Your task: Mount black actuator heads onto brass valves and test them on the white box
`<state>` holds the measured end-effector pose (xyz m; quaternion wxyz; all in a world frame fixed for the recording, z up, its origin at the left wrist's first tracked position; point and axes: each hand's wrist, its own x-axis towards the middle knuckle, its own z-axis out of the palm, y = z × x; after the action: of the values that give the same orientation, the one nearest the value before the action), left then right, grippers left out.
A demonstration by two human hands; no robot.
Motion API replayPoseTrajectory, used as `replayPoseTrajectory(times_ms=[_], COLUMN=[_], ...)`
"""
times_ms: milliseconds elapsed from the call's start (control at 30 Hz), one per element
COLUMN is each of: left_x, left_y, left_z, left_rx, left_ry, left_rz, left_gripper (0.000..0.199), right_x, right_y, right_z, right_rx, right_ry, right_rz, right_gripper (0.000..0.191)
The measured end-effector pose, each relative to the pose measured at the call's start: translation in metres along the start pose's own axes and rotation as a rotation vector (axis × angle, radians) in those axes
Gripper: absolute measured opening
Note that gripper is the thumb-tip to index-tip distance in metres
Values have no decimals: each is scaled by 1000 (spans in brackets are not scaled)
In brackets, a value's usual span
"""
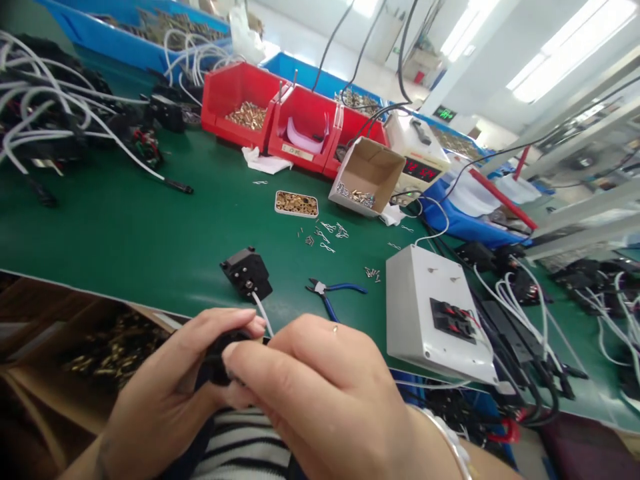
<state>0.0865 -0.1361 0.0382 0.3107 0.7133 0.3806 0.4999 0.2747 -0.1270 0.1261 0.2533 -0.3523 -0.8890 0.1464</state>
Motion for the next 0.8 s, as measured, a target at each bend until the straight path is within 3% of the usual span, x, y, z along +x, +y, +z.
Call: replayPoseTrajectory(times_ms=[333, 800], left_x=[6, -5], left_y=[12, 15], left_z=[13, 27], left_rx=[148, 302], left_ry=[-176, 6], left_rz=[143, 172], left_gripper=[32, 26], right_x=[-34, -43], right_y=[7, 10], right_z=[-1, 9], right_rx=[-83, -105], right_ry=[-18, 38], right_rz=[-52, -15], right_gripper=[19, 18])
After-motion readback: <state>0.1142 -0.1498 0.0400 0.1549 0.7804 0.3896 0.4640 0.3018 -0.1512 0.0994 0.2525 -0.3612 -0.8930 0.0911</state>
